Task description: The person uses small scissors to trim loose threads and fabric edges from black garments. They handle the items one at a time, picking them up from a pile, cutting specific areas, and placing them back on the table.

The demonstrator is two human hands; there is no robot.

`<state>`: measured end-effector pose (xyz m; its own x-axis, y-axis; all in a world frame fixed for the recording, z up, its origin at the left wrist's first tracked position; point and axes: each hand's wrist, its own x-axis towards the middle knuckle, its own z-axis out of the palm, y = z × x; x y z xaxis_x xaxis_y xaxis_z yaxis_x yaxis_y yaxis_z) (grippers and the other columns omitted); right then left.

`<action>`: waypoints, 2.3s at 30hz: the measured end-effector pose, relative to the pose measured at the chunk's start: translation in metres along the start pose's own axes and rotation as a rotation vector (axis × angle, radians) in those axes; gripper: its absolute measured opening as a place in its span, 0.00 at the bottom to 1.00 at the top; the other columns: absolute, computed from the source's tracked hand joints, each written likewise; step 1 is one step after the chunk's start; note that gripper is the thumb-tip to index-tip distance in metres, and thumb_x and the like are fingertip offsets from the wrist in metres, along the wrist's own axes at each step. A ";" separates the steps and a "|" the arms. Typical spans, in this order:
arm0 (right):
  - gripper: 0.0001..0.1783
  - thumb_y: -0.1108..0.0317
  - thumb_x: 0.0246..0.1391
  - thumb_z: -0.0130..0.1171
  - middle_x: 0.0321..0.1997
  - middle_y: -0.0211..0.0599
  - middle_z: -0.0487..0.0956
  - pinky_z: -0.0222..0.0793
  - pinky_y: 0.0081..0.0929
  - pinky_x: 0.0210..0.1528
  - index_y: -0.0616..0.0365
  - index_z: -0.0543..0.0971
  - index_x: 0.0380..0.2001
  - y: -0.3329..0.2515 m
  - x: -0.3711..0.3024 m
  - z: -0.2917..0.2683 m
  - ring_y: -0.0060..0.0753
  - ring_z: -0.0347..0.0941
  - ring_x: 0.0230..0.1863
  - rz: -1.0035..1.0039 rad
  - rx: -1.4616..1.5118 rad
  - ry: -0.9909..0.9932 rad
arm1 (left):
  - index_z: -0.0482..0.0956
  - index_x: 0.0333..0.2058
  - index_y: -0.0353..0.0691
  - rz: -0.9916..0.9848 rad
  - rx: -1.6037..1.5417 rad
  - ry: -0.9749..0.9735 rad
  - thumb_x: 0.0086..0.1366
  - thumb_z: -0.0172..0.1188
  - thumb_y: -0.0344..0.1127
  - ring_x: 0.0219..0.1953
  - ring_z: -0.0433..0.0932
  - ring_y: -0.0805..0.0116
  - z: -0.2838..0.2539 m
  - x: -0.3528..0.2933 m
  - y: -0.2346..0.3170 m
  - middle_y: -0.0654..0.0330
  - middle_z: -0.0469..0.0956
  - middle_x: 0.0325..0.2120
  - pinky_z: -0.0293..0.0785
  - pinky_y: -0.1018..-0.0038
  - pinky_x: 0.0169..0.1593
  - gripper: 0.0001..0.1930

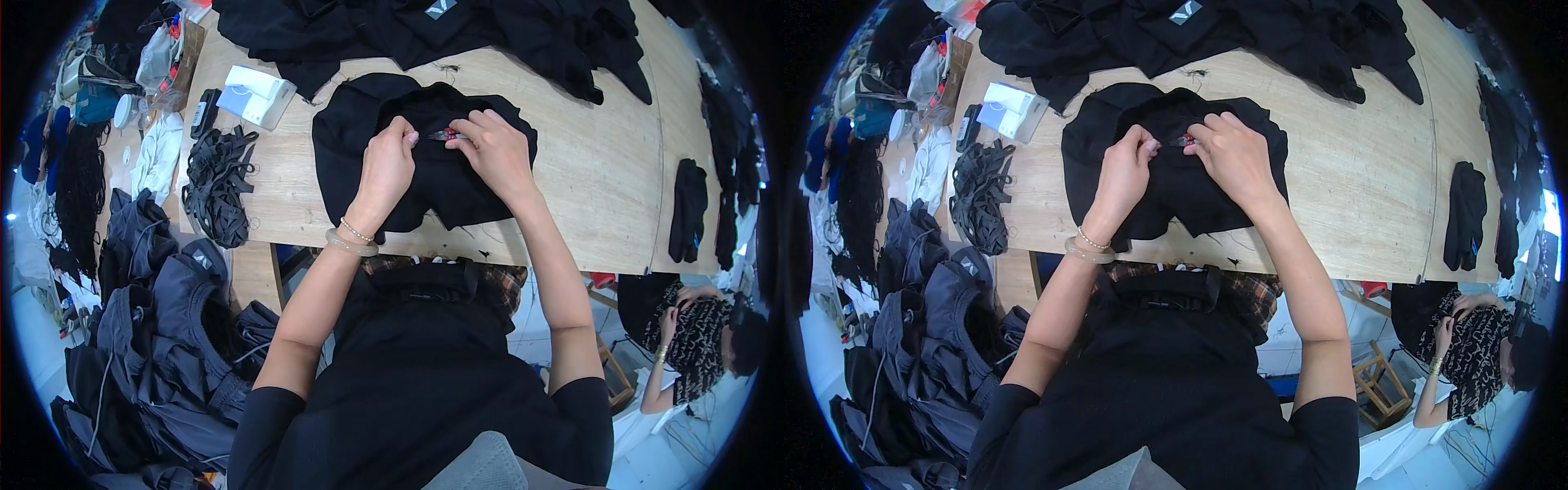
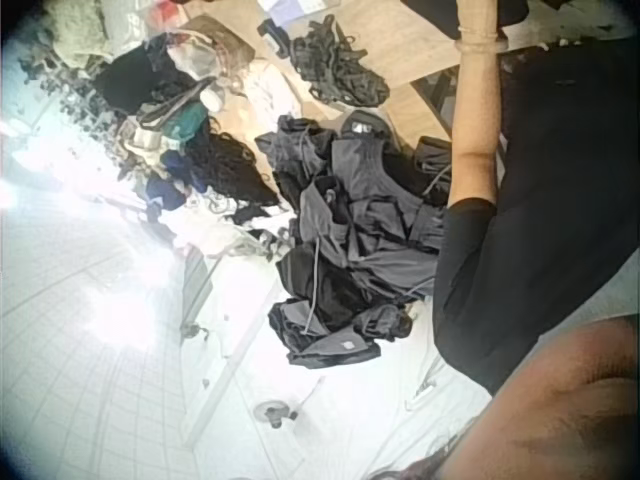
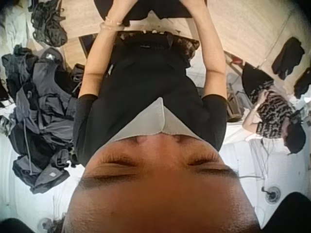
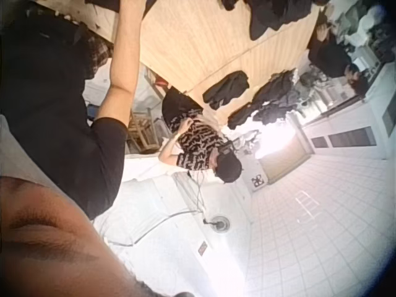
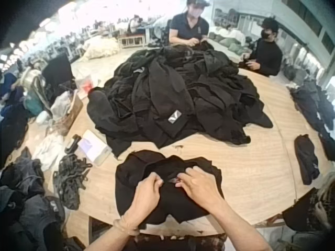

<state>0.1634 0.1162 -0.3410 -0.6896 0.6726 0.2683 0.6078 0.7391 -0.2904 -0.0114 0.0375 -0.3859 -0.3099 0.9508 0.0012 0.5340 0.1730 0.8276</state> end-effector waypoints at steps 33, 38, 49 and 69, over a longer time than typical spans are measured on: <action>0.15 0.68 0.49 0.71 0.30 0.32 0.75 0.68 0.30 0.37 0.55 0.84 0.41 0.010 -0.036 0.004 0.34 0.69 0.35 0.417 0.458 0.206 | 0.76 0.33 0.33 0.188 0.107 -0.063 0.57 0.72 0.31 0.29 0.75 0.62 0.005 -0.026 -0.004 0.57 0.73 0.33 0.74 0.69 0.34 0.13; 0.17 0.66 0.45 0.73 0.29 0.31 0.72 0.67 0.33 0.40 0.52 0.84 0.41 0.005 -0.042 0.022 0.37 0.67 0.36 0.323 0.319 0.195 | 0.74 0.41 0.36 0.188 0.047 0.002 0.54 0.71 0.26 0.28 0.75 0.64 0.010 -0.022 -0.003 0.58 0.74 0.33 0.75 0.71 0.34 0.17; 0.16 0.62 0.46 0.72 0.32 0.27 0.74 0.61 0.34 0.42 0.48 0.84 0.41 0.006 -0.047 0.036 0.36 0.68 0.40 0.249 0.172 0.185 | 0.74 0.42 0.38 0.113 0.029 0.006 0.54 0.71 0.25 0.28 0.74 0.67 0.013 -0.023 -0.003 0.59 0.75 0.32 0.75 0.72 0.35 0.18; 0.13 0.61 0.50 0.72 0.32 0.23 0.80 0.55 0.28 0.47 0.51 0.86 0.39 -0.009 -0.035 0.043 0.27 0.66 0.34 0.445 0.486 0.245 | 0.78 0.39 0.34 0.004 -0.165 0.062 0.58 0.70 0.26 0.26 0.70 0.77 0.023 -0.021 -0.004 0.63 0.76 0.29 0.71 0.79 0.32 0.12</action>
<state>0.1650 0.0847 -0.3870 -0.2731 0.9384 0.2116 0.5270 0.3300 -0.7832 0.0105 0.0229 -0.4022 -0.3586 0.9328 0.0352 0.4006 0.1197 0.9084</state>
